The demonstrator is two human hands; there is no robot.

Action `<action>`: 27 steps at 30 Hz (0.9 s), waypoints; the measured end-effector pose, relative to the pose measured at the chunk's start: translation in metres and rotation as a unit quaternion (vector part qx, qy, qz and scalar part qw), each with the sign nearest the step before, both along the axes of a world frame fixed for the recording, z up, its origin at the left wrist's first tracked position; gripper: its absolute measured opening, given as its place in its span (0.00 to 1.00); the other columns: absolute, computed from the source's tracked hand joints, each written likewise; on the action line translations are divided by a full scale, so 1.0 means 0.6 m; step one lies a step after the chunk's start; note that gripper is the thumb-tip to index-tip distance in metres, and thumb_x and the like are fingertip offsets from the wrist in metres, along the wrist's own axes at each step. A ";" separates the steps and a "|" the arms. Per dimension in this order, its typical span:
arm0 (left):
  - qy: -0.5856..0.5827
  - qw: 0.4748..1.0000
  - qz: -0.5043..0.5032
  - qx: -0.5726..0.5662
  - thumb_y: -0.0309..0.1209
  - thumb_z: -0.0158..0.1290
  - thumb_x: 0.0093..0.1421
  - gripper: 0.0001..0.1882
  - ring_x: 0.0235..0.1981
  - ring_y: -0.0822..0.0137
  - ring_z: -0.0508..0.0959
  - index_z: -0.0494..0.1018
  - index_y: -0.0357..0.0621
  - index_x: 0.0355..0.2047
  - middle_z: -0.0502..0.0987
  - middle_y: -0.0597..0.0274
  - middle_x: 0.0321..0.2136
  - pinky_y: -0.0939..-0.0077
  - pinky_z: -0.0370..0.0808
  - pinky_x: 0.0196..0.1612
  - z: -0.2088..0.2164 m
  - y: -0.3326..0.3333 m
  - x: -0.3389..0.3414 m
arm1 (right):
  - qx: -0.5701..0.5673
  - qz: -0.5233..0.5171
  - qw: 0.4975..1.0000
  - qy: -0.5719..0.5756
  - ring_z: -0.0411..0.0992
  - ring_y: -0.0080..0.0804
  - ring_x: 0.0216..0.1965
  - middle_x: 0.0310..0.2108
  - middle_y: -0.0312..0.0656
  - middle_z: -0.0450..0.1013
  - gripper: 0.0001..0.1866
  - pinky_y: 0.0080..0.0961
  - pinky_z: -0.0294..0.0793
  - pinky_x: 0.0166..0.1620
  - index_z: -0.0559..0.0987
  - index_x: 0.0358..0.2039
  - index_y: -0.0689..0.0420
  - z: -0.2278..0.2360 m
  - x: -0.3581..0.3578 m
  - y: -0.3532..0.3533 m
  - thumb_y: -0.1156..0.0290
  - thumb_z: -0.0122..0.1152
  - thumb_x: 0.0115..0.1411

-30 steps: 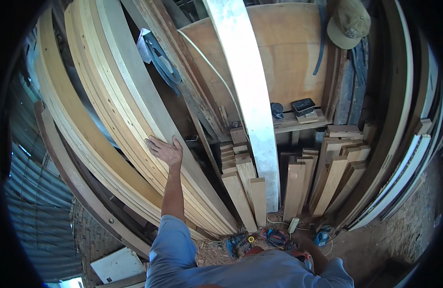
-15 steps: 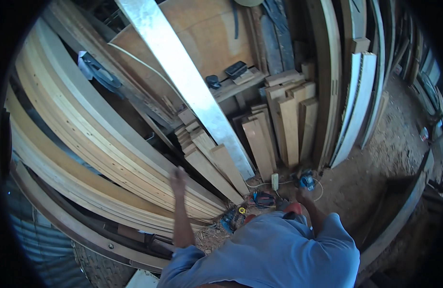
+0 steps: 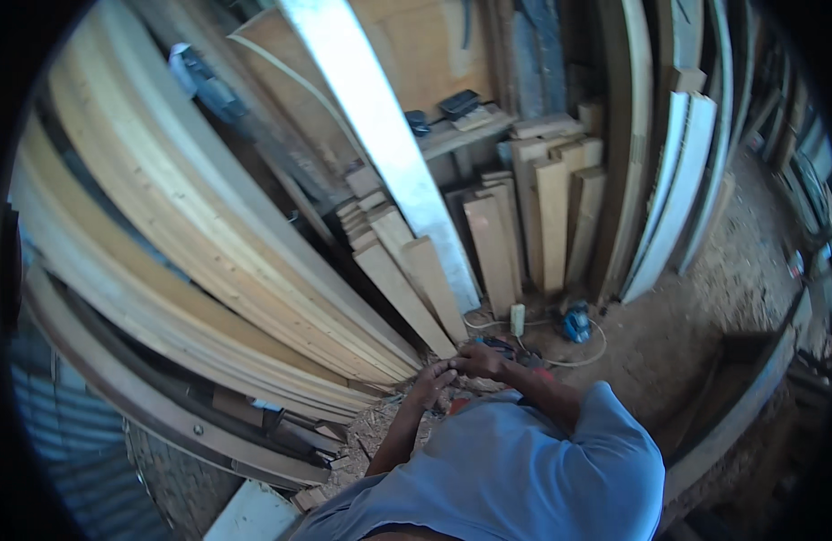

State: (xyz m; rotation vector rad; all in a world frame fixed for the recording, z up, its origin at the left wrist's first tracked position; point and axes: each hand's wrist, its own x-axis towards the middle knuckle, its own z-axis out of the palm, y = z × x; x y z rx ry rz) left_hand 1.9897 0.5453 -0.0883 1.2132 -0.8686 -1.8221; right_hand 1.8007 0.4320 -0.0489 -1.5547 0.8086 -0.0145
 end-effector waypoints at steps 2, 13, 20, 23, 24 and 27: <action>0.024 0.999 0.035 0.003 0.31 0.50 0.69 0.19 0.40 0.76 0.76 0.72 0.38 0.58 0.78 0.66 0.43 0.76 0.74 0.47 -0.012 0.012 0.016 | 0.059 -0.004 0.996 -0.061 0.72 0.21 0.29 0.29 0.36 0.77 0.18 0.23 0.72 0.33 0.82 0.40 0.63 -0.012 0.009 0.009 0.59 0.57 0.70; 0.071 0.993 0.049 -0.077 0.36 0.54 0.68 0.32 0.37 0.74 0.75 0.59 0.45 0.70 0.75 0.66 0.36 0.74 0.75 0.44 0.023 0.063 0.013 | 0.227 -0.142 0.960 -0.080 0.70 0.21 0.25 0.27 0.34 0.73 0.09 0.22 0.68 0.29 0.79 0.36 0.58 -0.017 0.028 0.051 0.66 0.58 0.68; -0.291 0.941 -0.091 -0.148 0.42 0.60 0.62 0.44 0.42 0.63 0.81 0.51 0.49 0.73 0.81 0.50 0.44 0.68 0.77 0.50 0.073 0.060 0.027 | 0.201 -0.215 0.947 -0.125 0.66 0.20 0.21 0.23 0.33 0.71 0.09 0.23 0.64 0.24 0.81 0.35 0.59 -0.022 0.032 0.078 0.68 0.58 0.66; -0.351 0.913 -0.118 -0.171 0.46 0.58 0.62 0.44 0.43 0.55 0.83 0.52 0.45 0.73 0.82 0.46 0.42 0.64 0.78 0.50 0.069 0.052 0.030 | 0.303 -0.232 0.907 -0.176 0.66 0.18 0.21 0.22 0.31 0.70 0.10 0.22 0.62 0.23 0.80 0.33 0.56 0.003 0.031 0.084 0.64 0.58 0.69; -0.386 0.892 -0.135 -0.194 0.47 0.57 0.62 0.45 0.43 0.53 0.83 0.51 0.43 0.73 0.82 0.45 0.42 0.63 0.78 0.50 0.062 0.052 0.029 | 0.249 -0.172 0.935 -0.186 0.63 0.17 0.20 0.21 0.29 0.69 0.11 0.22 0.59 0.22 0.80 0.33 0.55 0.003 0.027 0.080 0.63 0.58 0.70; -0.417 0.865 -0.192 -0.203 0.49 0.56 0.62 0.47 0.44 0.49 0.83 0.47 0.40 0.73 0.82 0.44 0.43 0.61 0.78 0.50 0.086 0.050 0.017 | 0.168 -0.154 0.964 -0.140 0.61 0.16 0.19 0.19 0.28 0.67 0.11 0.22 0.57 0.22 0.80 0.33 0.55 0.007 0.009 0.079 0.63 0.59 0.69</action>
